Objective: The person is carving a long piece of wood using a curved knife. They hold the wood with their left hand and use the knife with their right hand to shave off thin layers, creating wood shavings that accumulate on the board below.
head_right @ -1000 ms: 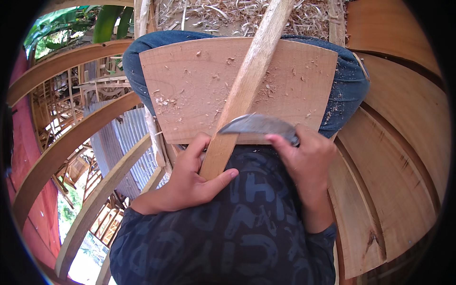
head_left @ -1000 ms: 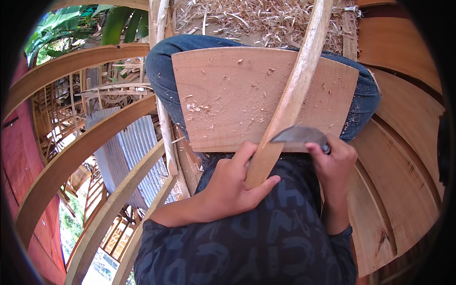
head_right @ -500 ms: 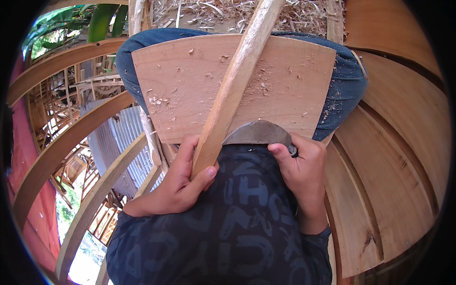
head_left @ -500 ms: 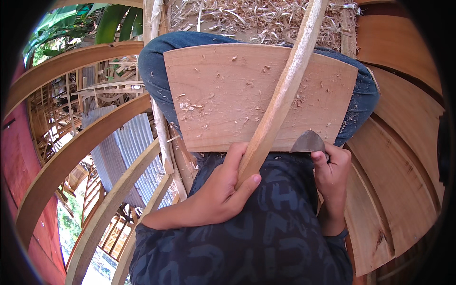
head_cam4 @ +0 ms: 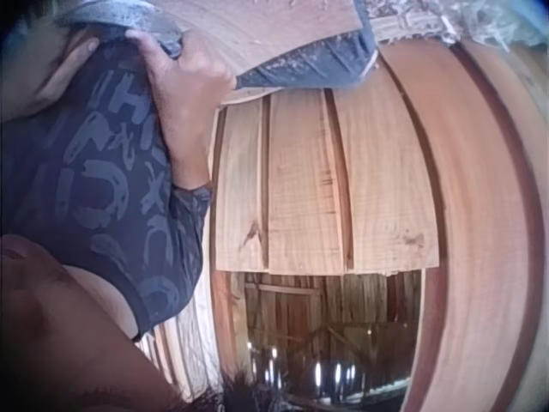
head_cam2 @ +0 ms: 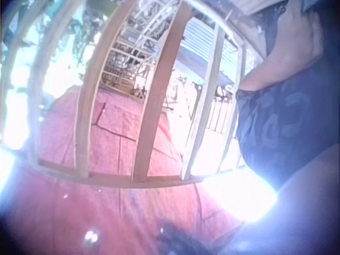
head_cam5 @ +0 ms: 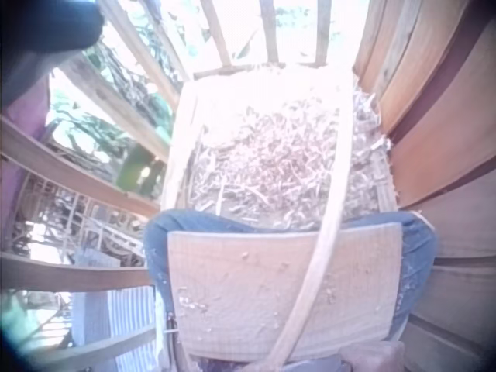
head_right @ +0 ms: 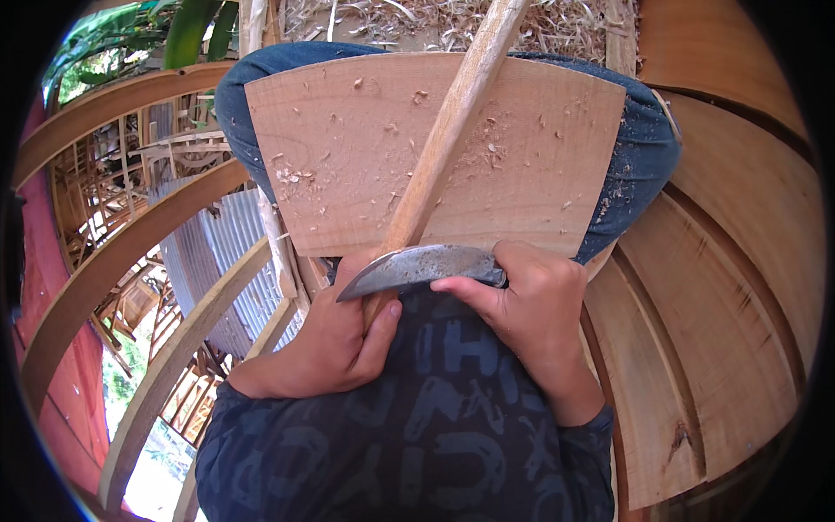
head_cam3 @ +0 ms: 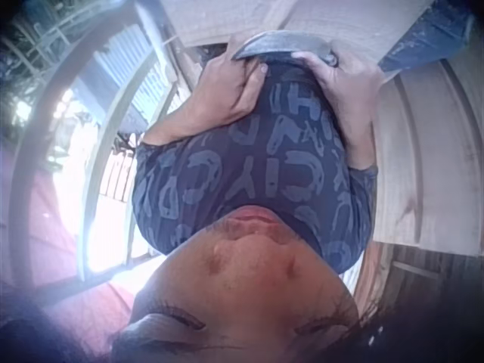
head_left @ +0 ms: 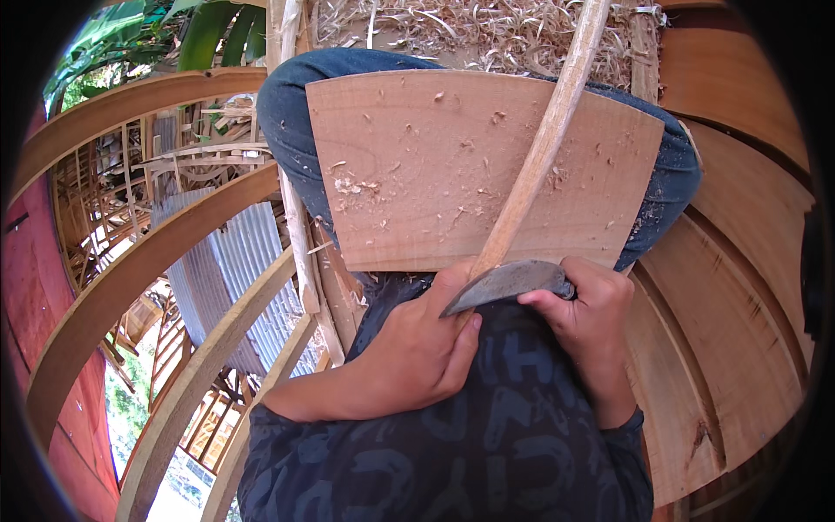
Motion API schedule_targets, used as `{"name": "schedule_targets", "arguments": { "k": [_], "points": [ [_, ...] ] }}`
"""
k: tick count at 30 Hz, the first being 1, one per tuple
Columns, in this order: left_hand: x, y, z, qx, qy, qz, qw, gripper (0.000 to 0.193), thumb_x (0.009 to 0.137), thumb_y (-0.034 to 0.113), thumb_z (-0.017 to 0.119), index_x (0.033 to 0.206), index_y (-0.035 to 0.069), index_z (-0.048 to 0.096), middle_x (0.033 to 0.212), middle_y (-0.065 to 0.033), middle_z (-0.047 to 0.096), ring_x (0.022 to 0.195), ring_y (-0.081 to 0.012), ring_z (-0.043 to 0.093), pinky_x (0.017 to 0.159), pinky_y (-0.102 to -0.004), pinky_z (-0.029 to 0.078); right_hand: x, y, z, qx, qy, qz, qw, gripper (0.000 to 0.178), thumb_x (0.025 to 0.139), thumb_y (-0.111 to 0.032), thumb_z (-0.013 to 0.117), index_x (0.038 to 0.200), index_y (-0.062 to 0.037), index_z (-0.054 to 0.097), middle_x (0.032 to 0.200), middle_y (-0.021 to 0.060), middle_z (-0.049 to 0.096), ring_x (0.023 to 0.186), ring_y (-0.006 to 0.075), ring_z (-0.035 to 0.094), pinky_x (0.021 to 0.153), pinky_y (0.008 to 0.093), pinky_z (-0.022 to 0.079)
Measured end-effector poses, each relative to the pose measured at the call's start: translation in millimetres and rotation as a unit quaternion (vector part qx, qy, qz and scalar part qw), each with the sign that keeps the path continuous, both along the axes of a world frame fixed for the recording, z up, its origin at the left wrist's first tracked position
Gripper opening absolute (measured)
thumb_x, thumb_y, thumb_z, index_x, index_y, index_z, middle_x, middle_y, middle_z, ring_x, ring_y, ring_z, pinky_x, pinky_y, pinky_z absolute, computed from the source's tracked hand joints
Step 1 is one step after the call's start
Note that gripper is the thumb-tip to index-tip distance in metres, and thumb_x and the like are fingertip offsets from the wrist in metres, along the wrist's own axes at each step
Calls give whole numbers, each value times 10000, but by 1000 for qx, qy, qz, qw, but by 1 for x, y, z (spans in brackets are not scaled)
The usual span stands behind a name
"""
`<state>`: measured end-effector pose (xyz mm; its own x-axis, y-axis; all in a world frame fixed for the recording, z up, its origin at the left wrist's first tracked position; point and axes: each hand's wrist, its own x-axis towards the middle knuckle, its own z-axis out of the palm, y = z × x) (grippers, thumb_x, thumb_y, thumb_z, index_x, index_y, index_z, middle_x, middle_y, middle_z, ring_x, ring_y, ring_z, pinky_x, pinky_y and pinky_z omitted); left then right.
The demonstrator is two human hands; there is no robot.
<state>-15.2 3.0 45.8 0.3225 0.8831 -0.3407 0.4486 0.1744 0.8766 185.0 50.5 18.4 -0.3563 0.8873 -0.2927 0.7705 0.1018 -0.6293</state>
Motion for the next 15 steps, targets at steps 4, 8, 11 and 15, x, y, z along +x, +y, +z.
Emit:
{"name": "schedule_targets", "arguments": {
  "k": [4, 8, 11, 15],
  "points": [
    [-1, -5, 7, -85, -27, 40, 995, 444, 814, 16, 527, 1190, -60, 305, 799, -208, 504, 668, -387, 557, 561, -404, 440, 39, 26, -24, -16, -54, -280, 958, 533, 817, -457, 627, 702, 60, 559, 484, 123, 398, 450, 125, 388, 450, 308, 348],
    [-3, -6, 2, -223, -198, 104, 949, 412, 869, 86, 493, 1212, -28, 296, 833, -131, 475, 677, -237, 520, 583, -323, 419, 59, 16, -18, -22, 73, -241, 968, 500, 858, -425, 591, 724, 55, 550, 505, 65, 367, 528, 81, 338, 459, 268, 313],
    [0, -3, 0, -338, -331, 170, 864, 427, 905, 264, 466, 1227, 58, 276, 853, -86, 450, 668, -149, 449, 610, -282, 389, 36, 5, -12, -98, 99, -186, 973, 503, 857, -427, 593, 724, 57, 554, 504, 42, 391, 536, 76, 350, 463, 269, 325],
    [-4, -6, -2, -381, -357, 211, 827, 480, 905, 385, 474, 1244, 119, 263, 870, -83, 434, 693, -128, 419, 637, -272, 369, 22, -2, -18, -171, 179, -148, 958, 491, 852, -416, 604, 717, 53, 557, 505, 41, 402, 540, 73, 366, 471, 266, 343]
  ]
}}
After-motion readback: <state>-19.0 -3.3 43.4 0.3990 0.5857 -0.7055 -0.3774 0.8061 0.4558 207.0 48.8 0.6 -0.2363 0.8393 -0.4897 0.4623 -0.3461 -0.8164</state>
